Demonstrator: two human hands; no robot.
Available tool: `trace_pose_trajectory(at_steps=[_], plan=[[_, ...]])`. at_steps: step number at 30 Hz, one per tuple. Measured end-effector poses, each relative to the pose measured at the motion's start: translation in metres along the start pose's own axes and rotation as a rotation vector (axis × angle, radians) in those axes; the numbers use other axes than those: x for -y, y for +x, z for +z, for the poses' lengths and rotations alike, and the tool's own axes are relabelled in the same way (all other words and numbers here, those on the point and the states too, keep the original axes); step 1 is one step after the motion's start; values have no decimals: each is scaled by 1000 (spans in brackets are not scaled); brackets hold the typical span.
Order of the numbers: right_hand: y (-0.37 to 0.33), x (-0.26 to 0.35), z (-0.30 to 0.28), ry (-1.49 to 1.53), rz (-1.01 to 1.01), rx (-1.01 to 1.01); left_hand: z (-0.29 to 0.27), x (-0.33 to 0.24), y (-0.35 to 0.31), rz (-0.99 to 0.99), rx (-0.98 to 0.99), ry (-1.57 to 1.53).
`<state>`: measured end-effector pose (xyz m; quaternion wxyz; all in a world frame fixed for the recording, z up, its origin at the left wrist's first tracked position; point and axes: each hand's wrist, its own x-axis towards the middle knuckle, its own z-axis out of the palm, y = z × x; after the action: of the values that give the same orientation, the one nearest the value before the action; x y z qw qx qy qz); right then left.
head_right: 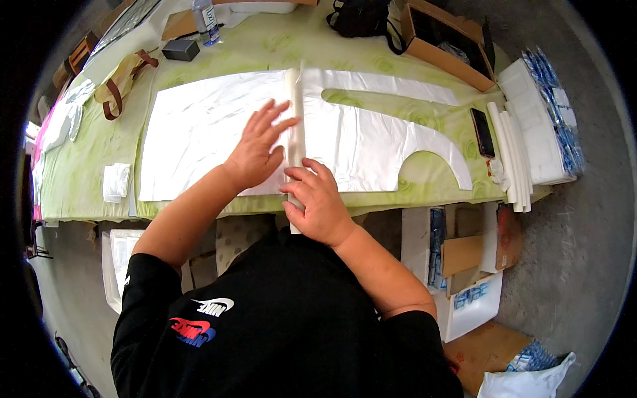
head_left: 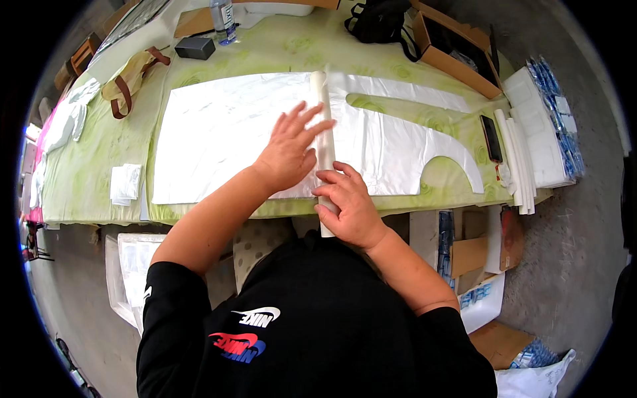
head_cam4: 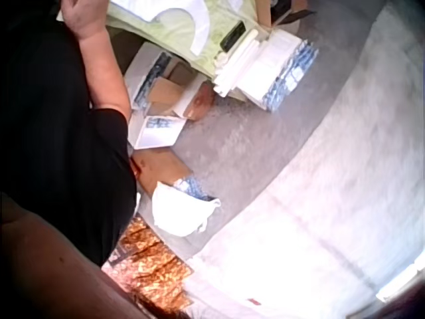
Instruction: The person wraps a white rectangular object with clear plastic wrap on a green workbench. They repeatedly roll the wrap around the object, smooth it with their hands, and adjust the edges to secure the covering.
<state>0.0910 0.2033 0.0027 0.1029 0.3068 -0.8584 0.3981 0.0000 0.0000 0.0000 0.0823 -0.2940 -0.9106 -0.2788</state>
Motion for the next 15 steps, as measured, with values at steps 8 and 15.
trace_pose_trajectory(at_steps=[8,15], plan=[[0,-18,-4,-111,73,-271,-18,-3,11,68,-113,-16],[61,-82,-12,-499,434,-54,-33,13,-43,-173,45,16]])
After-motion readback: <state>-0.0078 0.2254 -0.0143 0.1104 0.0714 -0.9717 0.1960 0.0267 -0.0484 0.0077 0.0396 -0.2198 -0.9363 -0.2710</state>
